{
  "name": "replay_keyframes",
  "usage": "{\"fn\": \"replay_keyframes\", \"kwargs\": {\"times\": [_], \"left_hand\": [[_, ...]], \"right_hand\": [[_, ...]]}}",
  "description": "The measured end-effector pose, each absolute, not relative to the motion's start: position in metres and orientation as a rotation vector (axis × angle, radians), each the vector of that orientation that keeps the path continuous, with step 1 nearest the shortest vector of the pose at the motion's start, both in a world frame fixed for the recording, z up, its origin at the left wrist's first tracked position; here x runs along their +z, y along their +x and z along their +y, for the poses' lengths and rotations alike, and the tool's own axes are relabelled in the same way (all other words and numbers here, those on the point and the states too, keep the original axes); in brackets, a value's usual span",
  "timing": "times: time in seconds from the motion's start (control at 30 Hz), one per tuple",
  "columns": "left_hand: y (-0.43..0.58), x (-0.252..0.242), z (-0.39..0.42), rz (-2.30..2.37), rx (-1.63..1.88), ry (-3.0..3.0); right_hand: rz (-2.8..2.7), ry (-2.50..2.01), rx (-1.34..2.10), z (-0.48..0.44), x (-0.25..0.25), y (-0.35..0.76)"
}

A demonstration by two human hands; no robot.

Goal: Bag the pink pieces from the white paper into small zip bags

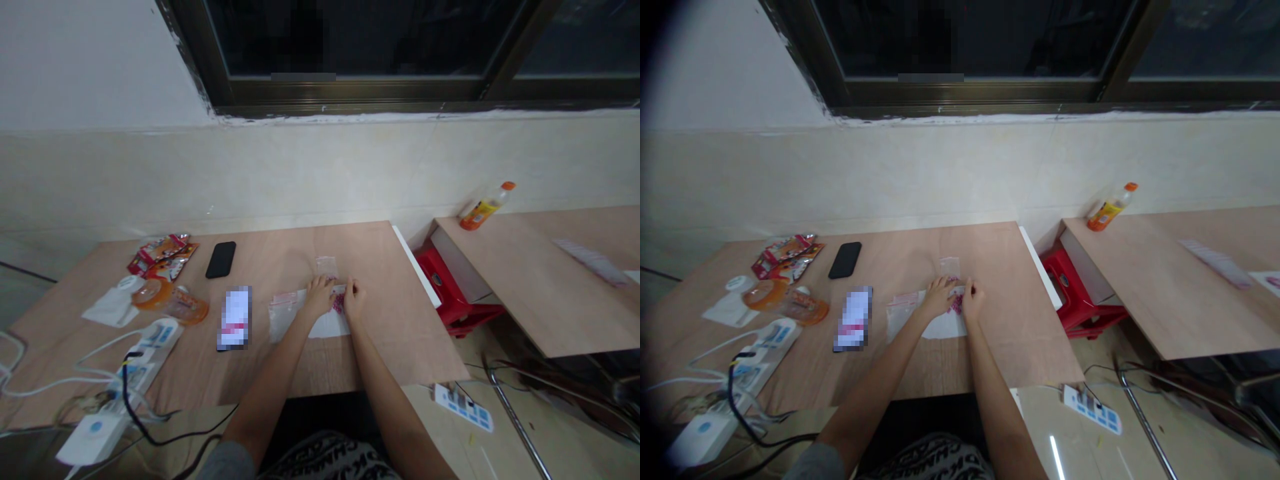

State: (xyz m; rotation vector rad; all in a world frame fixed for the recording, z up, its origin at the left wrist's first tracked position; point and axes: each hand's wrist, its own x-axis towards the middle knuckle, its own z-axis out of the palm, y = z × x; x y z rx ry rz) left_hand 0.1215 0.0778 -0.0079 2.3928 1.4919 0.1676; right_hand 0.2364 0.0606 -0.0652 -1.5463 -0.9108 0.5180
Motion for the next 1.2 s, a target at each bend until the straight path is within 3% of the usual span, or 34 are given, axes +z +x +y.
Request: {"fn": "replay_keyframes", "kwargs": {"times": [0.43,0.77,1.2], "left_hand": [[0.109,0.012,0.075,1.526,0.470,2.309],[0.076,0.055,0.052,1.452,1.226,1.692],[0.028,0.080,0.027,1.176,1.402,1.004]], "right_hand": [[-0.918,-1.553,0.509,0.060,-0.063,0.236],[-0.902,-1.510,0.539,0.056,-0.057,0.234],[-0.880,-1.407,0.626,0.061,-0.059,0.232]]}}
